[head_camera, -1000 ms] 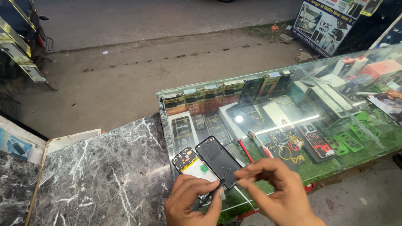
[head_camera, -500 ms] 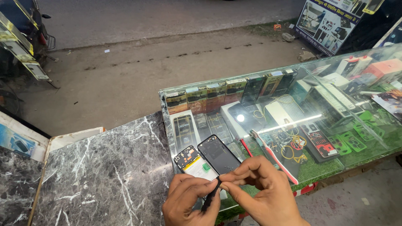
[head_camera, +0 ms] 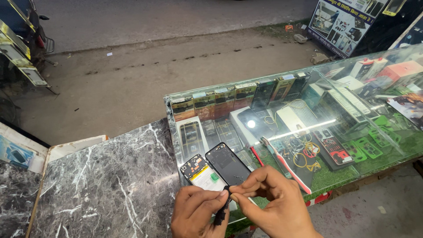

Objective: The person works on a disassembled smartphone, holding the phone body with battery exposed in one hand while using a red pry tool to work around the frame and a separate phone back cover on the counter. The person first works at a glass display counter, then moves to a cluttered repair bench with a multimeter and continues prying and manipulating the phone parts.

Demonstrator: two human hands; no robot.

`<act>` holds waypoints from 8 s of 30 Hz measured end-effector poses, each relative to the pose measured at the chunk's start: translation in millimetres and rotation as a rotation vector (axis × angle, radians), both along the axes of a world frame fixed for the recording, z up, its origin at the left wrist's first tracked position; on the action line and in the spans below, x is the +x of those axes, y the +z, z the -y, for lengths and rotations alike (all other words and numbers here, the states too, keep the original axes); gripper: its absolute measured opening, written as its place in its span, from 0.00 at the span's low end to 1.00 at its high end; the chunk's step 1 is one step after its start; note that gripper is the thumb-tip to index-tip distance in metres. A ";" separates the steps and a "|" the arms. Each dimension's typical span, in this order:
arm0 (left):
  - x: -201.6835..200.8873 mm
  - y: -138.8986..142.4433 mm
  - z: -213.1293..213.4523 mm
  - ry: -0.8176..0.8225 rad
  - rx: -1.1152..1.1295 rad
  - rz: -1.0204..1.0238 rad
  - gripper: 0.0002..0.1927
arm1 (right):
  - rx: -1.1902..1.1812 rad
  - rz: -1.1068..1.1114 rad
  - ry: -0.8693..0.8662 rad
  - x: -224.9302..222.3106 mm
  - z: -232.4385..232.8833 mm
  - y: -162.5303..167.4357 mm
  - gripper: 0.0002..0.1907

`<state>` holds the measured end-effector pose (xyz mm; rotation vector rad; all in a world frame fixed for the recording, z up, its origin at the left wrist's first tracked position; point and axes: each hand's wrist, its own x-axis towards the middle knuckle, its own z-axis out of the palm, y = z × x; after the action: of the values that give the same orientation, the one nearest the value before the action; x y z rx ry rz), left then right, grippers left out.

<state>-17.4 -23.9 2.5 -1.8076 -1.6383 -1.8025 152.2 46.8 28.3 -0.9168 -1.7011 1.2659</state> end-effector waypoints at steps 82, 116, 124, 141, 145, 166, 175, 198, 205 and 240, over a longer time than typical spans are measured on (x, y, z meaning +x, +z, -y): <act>5.7 -7.6 8.6 -0.265 -0.224 0.552 0.09 | -0.488 -0.650 0.390 50.1 0.5 -54.8 0.11; 7.6 -12.4 11.2 -0.480 -0.704 1.079 0.19 | -0.326 -0.126 0.077 18.8 15.3 1.4 0.20; 12.1 -4.9 16.0 -0.497 -0.584 1.088 0.16 | -0.355 -0.169 0.070 12.4 13.6 -4.0 0.15; -4.9 -80.1 14.4 -0.435 -0.635 0.961 0.16 | -0.374 -0.193 0.246 11.2 3.5 -41.7 0.11; -2.0 -71.9 8.0 -0.374 -0.578 1.080 0.13 | -0.530 -0.286 0.258 9.1 3.3 -44.7 0.19; -38.7 -116.6 3.9 0.225 -0.746 0.632 0.48 | -0.061 0.621 0.253 -2.1 22.2 -51.7 0.26; -38.2 -97.7 -15.7 0.072 -0.917 0.643 0.48 | -0.040 0.600 0.426 -13.5 28.3 -74.5 0.09; -17.8 -63.1 7.2 -0.080 -0.381 1.189 0.28 | -0.613 -0.201 0.180 11.0 8.6 -92.0 0.10; -12.5 -27.1 -18.5 -0.583 -0.305 1.693 0.26 | -0.290 0.052 0.074 22.0 11.0 -41.0 0.18; -15.5 -51.1 -23.2 -0.730 -0.213 1.664 0.36 | -0.582 -0.198 -0.036 7.9 -16.0 -51.9 0.26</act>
<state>-32.9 -0.6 -48.6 -0.6117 -1.2954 -4.1861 160.1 62.9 -23.6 -1.0975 -1.1698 1.8052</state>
